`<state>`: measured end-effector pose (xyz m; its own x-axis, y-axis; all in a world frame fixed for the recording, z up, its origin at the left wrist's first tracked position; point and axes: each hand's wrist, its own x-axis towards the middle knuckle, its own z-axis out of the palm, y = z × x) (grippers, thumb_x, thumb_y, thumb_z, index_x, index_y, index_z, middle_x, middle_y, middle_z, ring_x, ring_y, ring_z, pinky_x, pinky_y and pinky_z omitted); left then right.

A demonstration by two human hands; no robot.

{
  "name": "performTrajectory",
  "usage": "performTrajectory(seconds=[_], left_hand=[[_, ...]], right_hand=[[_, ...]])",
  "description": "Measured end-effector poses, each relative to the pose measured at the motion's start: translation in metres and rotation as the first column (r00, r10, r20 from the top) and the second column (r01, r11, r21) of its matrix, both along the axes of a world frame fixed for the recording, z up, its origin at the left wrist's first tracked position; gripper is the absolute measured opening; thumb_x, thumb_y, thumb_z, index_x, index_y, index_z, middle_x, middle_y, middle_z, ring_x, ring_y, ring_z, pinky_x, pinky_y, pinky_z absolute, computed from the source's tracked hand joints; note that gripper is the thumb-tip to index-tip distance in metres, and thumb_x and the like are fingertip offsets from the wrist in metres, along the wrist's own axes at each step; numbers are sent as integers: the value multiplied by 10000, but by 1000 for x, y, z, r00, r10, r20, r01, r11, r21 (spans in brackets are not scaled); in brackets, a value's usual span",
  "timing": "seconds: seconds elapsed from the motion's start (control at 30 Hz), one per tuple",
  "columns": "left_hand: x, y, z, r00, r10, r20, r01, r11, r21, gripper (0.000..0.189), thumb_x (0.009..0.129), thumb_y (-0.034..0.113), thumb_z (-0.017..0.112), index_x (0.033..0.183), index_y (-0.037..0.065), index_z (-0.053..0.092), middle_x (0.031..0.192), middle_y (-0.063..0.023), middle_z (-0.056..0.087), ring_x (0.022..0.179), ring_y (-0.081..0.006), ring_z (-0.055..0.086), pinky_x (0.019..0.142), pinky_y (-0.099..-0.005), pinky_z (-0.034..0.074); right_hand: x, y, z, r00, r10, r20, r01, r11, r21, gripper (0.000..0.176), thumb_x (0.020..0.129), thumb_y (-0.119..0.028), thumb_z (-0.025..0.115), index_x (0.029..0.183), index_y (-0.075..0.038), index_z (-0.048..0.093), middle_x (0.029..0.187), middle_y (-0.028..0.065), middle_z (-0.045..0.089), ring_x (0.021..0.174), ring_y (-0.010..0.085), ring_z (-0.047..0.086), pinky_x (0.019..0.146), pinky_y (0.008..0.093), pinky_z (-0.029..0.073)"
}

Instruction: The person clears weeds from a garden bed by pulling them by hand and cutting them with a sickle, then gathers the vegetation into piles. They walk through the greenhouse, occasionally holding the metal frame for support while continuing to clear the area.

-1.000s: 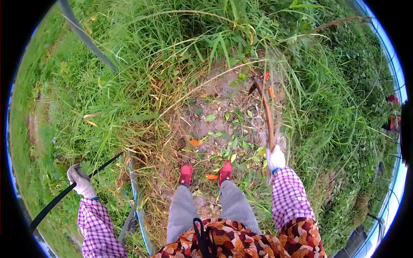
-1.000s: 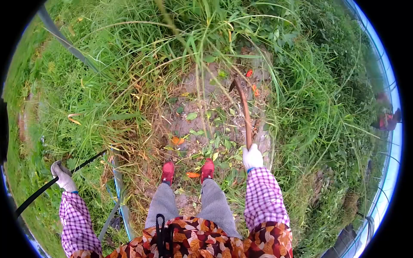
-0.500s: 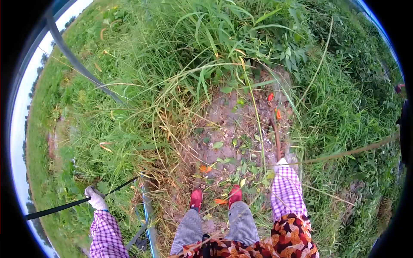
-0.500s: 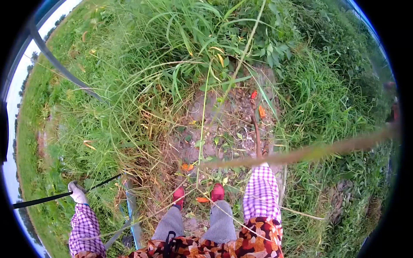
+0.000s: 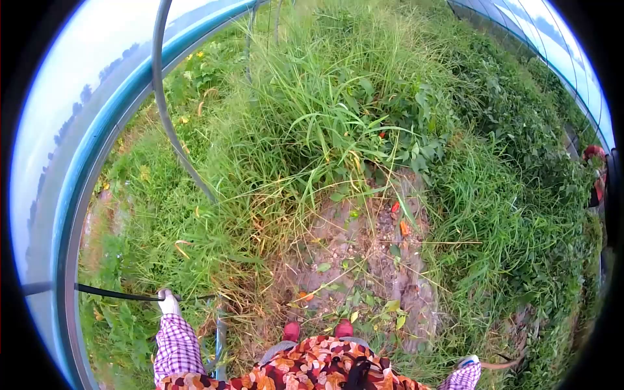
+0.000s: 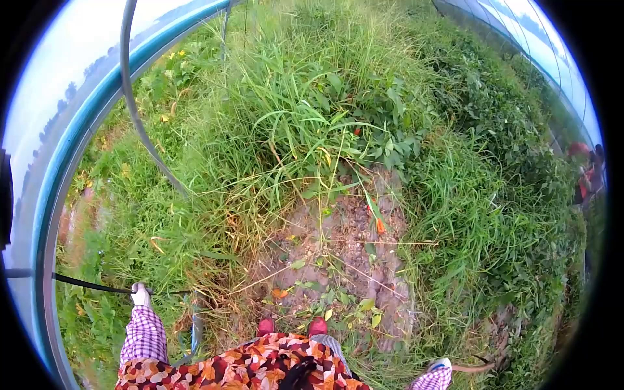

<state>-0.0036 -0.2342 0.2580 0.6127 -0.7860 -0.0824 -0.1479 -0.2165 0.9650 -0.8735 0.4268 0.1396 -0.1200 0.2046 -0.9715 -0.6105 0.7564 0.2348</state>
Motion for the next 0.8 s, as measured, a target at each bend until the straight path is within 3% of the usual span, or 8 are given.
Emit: performTrajectory(seconds=[0.33, 0.37, 0.43, 0.47, 0.53, 0.57, 0.6, 0.8], left_hand=[[-7, -3, -5, 990, -136, -26, 134, 989, -69, 87, 952, 93, 452, 982, 34, 509, 683, -41, 500, 482, -129, 471, 475, -279, 409], [-13, 4, 4, 989, -143, -24, 141, 988, -56, 127, 916, 72, 514, 1031, 22, 495, 752, -51, 508, 599, -143, 520, 560, -281, 448], [-13, 9, -8, 980, -57, 189, 70, 996, -61, 377, 862, 46, 577, 1212, -5, 447, 954, -104, 571, 832, -210, 579, 754, -329, 492], [-42, 26, 27, 986, -128, 108, 114, 985, 129, 653, 819, 37, 621, 1392, -17, 314, 1227, -187, 542, 1071, -279, 550, 949, -369, 439], [-94, 53, 79, 916, -268, 299, 62, 830, 555, 749, 809, 55, 648, 1445, -13, 258, 1363, -259, 465, 1176, -318, 540, 978, -380, 448], [-121, 61, 93, 909, -350, 227, 115, 734, 670, 709, 810, 80, 671, 1416, -18, 315, 1354, -260, 476, 1183, -319, 542, 982, -396, 458], [-126, 69, 85, 886, -464, -12, 354, 659, 664, 689, 801, 113, 712, 1382, -24, 367, 1352, -265, 477, 1199, -309, 533, 1016, -402, 440], [-250, 68, 71, 233, -969, -81, 648, 92, 756, 1010, 747, 491, 758, 1468, -2, 250, 1481, -235, 333, 1352, -343, 374, 1113, -408, 331]], right_hand=[[-98, -333, -21, 941, -20, -338, -125, 908, -400, 605, 841, -408, 679, 1296, -34, 537, 1190, 127, 643, 1105, 254, 607, 918, 350, 498], [-143, -378, -101, 974, -39, -225, -90, 840, -535, 616, 853, -408, 671, 1306, -18, 525, 1184, 133, 644, 1104, 257, 606, 917, 350, 499], [-11, -493, -15, 529, -815, -236, 0, 278, -961, 517, 843, -393, 630, 1105, 50, 586, 1039, 210, 663, 1017, 338, 628, 807, 417, 513], [67, -545, 64, 362, -931, -54, 58, 80, -995, 509, 864, -378, 582, 1136, 52, 553, 1066, 240, 638, 1009, 366, 621, 819, 426, 499], [159, -605, 142, 516, -856, 27, 79, 16, -997, 526, 879, -375, 571, 1182, 50, 498, 1095, 269, 614, 1003, 404, 608, 872, 471, 463], [173, -634, 98, 590, -788, 177, 98, -147, -984, 496, 883, -378, 570, 1155, 29, 498, 1087, 278, 610, 1010, 409, 603, 860, 482, 461], [208, -643, 115, 654, -749, 106, -6, -144, -989, 452, 883, -371, 583, 1104, 12, 493, 983, 255, 626, 917, 405, 620, 782, 466, 474], [309, -648, 135, 936, -352, -25, -30, -8, -1000, 412, 918, -364, 554, 1086, -3, 450, 929, 283, 632, 883, 442, 622, 752, 512, 483]])
